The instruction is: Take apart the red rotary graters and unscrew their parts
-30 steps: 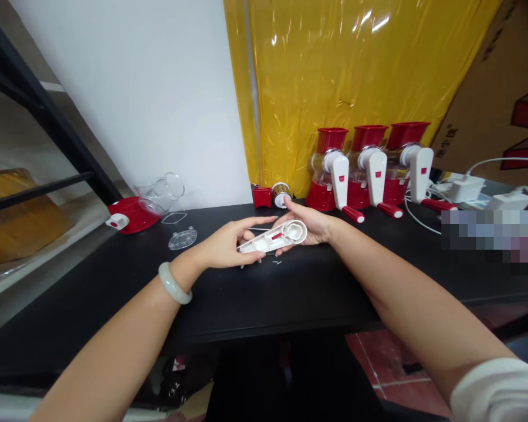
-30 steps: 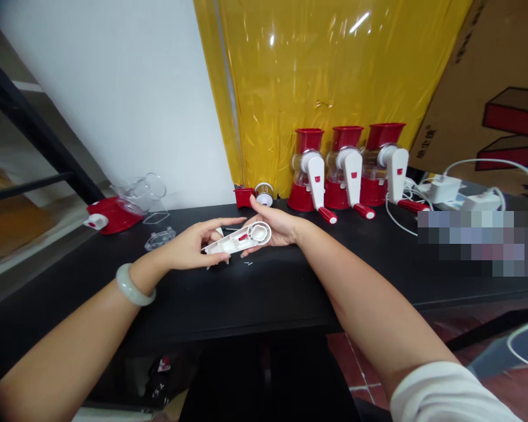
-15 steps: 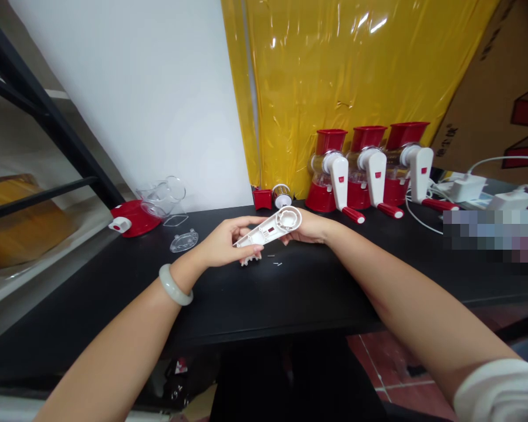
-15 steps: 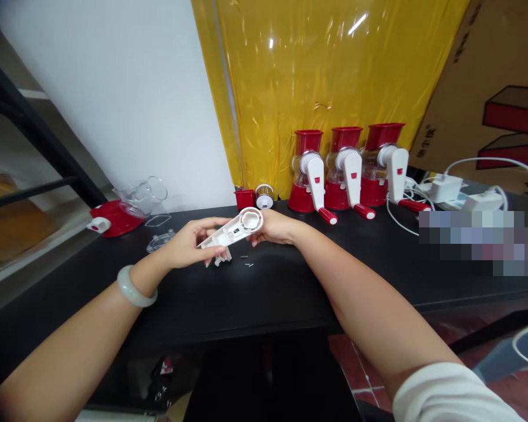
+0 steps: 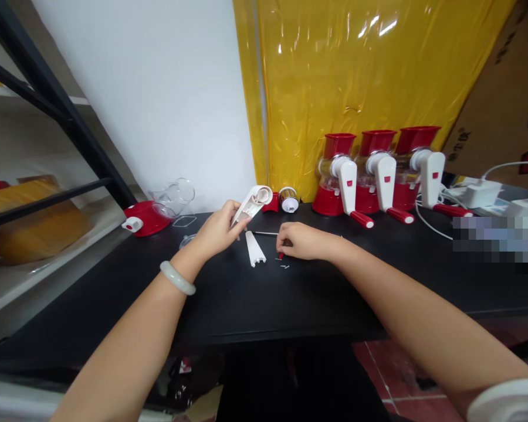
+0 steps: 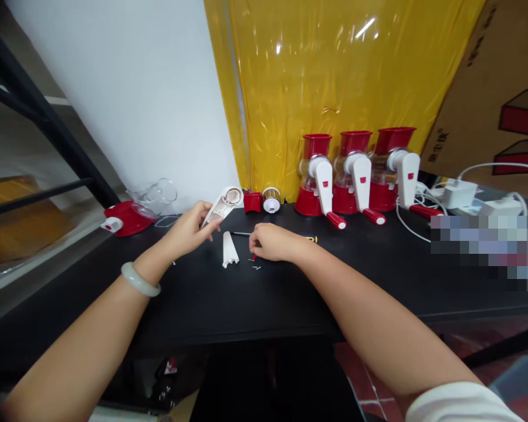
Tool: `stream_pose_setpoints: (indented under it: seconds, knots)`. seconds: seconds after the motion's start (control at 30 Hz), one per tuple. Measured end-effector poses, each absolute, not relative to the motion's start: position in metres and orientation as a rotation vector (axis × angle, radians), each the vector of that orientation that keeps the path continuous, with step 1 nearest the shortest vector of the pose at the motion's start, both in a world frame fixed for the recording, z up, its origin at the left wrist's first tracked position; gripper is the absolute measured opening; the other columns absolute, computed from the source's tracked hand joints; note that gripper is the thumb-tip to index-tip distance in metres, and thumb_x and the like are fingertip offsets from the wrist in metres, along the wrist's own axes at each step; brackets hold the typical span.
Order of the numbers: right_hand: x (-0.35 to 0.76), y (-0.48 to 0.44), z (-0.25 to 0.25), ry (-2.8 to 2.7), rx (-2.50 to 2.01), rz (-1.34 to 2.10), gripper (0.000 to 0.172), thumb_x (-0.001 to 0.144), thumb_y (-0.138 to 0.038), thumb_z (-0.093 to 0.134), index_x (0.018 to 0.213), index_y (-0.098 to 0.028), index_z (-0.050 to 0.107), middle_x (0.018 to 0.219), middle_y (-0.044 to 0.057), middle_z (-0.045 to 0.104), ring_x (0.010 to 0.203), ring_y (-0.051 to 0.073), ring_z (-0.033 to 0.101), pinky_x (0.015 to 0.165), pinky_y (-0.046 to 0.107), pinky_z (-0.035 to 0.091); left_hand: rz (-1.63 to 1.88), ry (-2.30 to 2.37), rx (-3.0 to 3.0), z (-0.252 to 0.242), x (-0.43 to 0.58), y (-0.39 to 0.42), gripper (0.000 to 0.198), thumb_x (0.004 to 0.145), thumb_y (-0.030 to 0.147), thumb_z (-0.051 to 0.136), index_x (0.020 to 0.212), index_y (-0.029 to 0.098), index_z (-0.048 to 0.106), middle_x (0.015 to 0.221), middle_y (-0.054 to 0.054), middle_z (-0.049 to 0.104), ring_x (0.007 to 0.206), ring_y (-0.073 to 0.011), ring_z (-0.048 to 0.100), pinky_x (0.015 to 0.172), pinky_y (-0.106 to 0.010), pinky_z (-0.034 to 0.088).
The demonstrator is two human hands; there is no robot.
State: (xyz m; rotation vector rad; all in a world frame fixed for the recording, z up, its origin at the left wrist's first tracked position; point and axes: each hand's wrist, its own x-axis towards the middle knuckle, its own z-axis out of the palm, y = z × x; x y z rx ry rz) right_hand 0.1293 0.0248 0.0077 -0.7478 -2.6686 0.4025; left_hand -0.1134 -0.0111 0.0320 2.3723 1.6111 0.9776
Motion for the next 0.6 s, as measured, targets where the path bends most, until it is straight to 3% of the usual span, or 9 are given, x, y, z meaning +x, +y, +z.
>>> stream_pose_setpoints:
  seconds: [0.17, 0.23, 0.4, 0.6]
  knots:
    - [0.105, -0.007, 0.002, -2.544, -0.738, 0.281, 0.038, 0.093, -0.045, 0.055, 0.118, -0.020, 0.068, 0.097, 0.011, 0.066, 0.097, 0.023, 0.058, 0.087, 0.035, 0.044, 0.895, 1.656, 2.403, 0.028, -0.117, -0.008, 0.030, 0.095, 0.047, 0.046, 0.109, 0.021, 0.044, 0.080, -0.003, 0.066, 0.063, -0.0197, 0.063, 0.063, -0.032, 0.046]
    - [0.095, -0.018, -0.001, -2.642, -0.749, 0.189, 0.040, 0.090, -0.051, 0.057, 0.116, -0.023, 0.070, 0.098, 0.012, 0.065, 0.098, 0.026, 0.057, 0.086, 0.038, 0.043, 0.863, 1.665, 2.402, 0.028, -0.116, -0.009, 0.029, 0.095, 0.046, 0.045, 0.109, 0.021, 0.044, 0.080, -0.003, 0.066, 0.065, -0.0205, 0.063, 0.063, -0.032, 0.045]
    - [0.088, -0.018, -0.003, -2.713, -0.807, 0.191, 0.019, 0.088, -0.033, 0.066, 0.098, -0.019, 0.074, 0.091, 0.010, 0.064, 0.085, 0.020, 0.059, 0.076, 0.031, 0.042, 0.793, 1.710, 2.401, 0.032, -0.113, -0.014, 0.027, 0.094, 0.046, 0.046, 0.105, 0.021, 0.047, 0.086, -0.005, 0.066, 0.069, -0.0213, 0.062, 0.062, -0.031, 0.042]
    - [0.092, -0.015, -0.005, -2.600, -0.771, 0.382, 0.013, 0.083, -0.020, 0.068, 0.095, -0.016, 0.072, 0.091, 0.010, 0.067, 0.088, 0.020, 0.062, 0.080, 0.030, 0.044, 0.790, 1.692, 2.451, 0.033, -0.113, -0.014, 0.029, 0.095, 0.047, 0.043, 0.105, 0.021, 0.048, 0.090, -0.007, 0.066, 0.075, -0.0224, 0.061, 0.065, -0.032, 0.042]
